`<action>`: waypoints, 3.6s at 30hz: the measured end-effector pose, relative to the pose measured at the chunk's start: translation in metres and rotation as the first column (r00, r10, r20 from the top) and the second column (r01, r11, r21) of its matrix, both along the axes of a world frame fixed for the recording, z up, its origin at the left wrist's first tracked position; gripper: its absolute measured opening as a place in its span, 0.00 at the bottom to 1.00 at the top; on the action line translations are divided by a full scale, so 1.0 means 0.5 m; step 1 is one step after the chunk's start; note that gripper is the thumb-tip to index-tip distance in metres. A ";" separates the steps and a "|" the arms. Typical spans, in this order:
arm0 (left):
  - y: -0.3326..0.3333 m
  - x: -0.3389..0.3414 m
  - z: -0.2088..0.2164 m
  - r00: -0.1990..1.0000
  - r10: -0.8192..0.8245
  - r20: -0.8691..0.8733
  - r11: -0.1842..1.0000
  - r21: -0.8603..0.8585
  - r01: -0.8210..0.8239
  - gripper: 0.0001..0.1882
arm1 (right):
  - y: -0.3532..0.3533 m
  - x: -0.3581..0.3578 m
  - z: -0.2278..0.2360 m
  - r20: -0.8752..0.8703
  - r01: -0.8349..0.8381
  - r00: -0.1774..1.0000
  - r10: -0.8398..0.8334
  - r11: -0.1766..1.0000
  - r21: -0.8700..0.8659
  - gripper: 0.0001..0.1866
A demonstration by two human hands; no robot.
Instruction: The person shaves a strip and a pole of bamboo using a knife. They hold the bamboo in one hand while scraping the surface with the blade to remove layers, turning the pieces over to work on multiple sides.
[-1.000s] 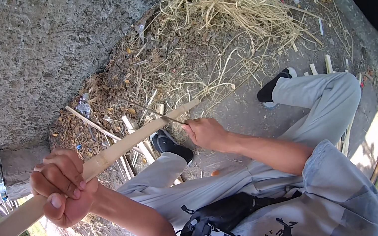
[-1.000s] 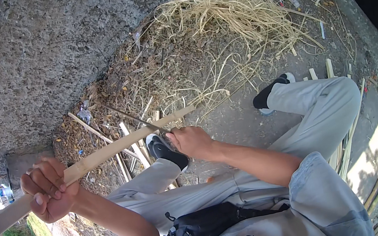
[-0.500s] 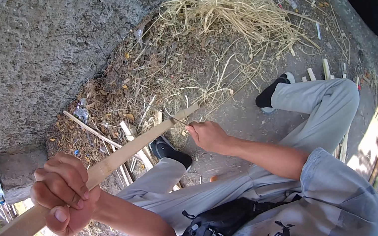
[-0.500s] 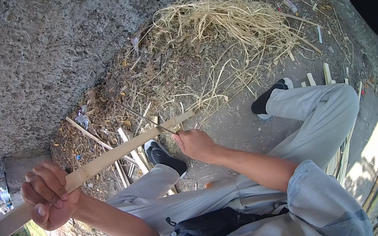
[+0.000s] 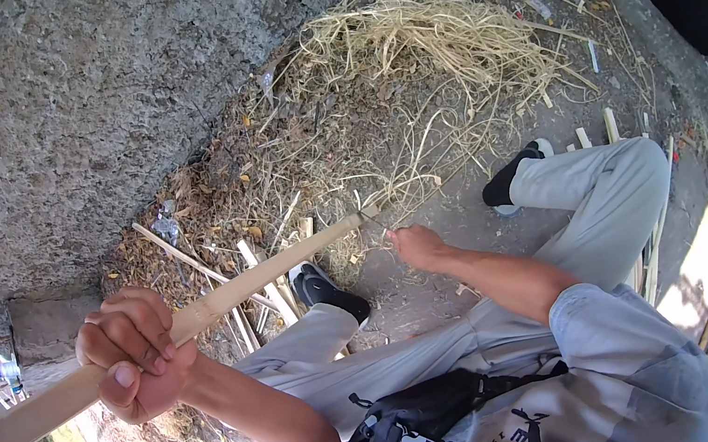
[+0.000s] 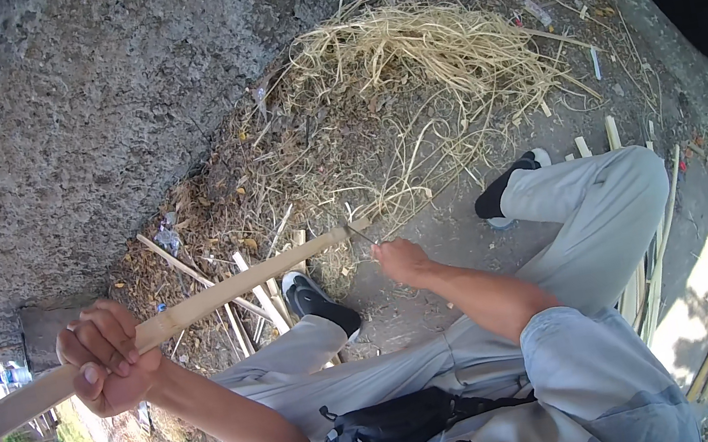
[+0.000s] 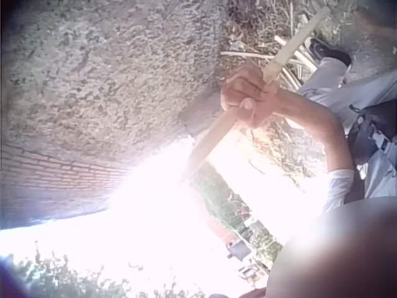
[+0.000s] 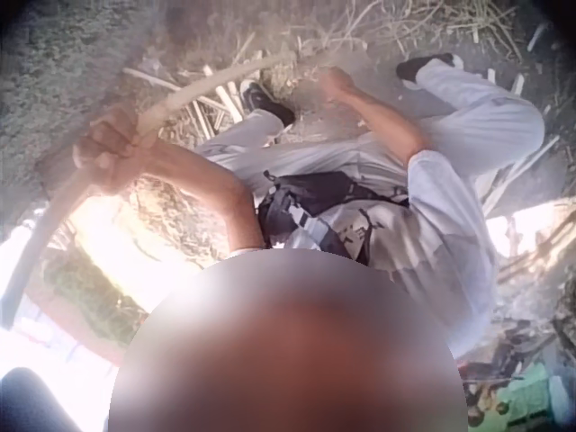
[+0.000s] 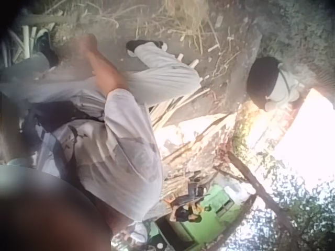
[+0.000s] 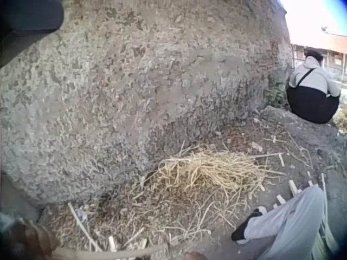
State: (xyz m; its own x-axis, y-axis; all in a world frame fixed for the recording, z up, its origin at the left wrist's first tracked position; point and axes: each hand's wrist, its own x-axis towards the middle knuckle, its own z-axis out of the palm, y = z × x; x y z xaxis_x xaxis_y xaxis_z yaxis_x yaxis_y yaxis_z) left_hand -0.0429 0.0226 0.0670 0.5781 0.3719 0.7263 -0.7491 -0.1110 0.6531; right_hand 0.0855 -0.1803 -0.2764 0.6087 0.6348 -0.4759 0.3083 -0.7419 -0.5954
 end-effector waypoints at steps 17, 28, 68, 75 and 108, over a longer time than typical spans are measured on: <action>0.001 -0.005 -0.003 1.000 -0.003 -0.027 0.998 -0.055 0.002 0.12 | -0.060 -0.004 -0.071 0.062 -0.052 0.997 0.045 0.993 0.106 0.30; 0.011 -0.008 -0.005 1.000 0.017 -0.011 0.994 -0.109 -0.018 0.12 | -0.084 -0.003 -0.081 0.029 -0.083 0.996 0.081 0.995 0.057 0.29; 0.006 -0.098 0.031 0.970 0.226 0.094 0.963 -0.170 -0.208 0.13 | -0.101 0.026 -0.125 -0.031 0.036 0.999 -0.045 0.967 -0.253 0.25; -0.008 -0.173 0.062 0.940 0.290 0.179 0.955 -0.118 -0.272 0.13 | -0.110 0.024 -0.138 -0.049 0.019 0.998 -0.032 0.968 -0.250 0.25; -0.012 -0.011 0.008 0.978 0.210 0.000 0.951 -0.233 -0.205 0.13 | -0.109 0.081 0.095 -0.521 0.636 0.723 -0.454 0.732 0.245 0.13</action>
